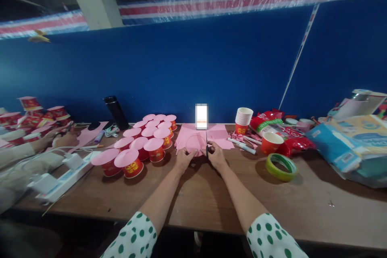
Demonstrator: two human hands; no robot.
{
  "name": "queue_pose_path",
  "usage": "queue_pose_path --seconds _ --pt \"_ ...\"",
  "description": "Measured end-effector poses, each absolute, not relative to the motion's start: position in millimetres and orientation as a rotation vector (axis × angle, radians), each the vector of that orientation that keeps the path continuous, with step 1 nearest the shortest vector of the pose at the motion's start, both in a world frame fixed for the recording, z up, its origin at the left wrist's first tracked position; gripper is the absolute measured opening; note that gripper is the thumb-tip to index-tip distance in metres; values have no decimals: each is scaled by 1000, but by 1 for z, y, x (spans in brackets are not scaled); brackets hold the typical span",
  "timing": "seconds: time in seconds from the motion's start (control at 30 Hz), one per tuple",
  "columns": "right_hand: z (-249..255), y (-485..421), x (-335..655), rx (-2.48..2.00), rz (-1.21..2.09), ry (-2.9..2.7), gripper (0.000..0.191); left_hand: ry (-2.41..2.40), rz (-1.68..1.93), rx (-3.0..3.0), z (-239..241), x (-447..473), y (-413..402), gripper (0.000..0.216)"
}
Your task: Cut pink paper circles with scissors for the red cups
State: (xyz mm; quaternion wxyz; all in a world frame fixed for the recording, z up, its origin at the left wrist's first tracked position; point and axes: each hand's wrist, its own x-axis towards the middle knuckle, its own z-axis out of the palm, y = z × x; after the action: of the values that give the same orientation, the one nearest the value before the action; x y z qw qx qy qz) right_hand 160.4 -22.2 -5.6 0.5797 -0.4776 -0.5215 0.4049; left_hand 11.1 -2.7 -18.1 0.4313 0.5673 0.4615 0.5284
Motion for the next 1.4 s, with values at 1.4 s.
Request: queue_pose_path --seconds 1.4 --pt "104 20 105 -1212 146 -1432 37 1216 1354 1255 -12 8 -1 31"
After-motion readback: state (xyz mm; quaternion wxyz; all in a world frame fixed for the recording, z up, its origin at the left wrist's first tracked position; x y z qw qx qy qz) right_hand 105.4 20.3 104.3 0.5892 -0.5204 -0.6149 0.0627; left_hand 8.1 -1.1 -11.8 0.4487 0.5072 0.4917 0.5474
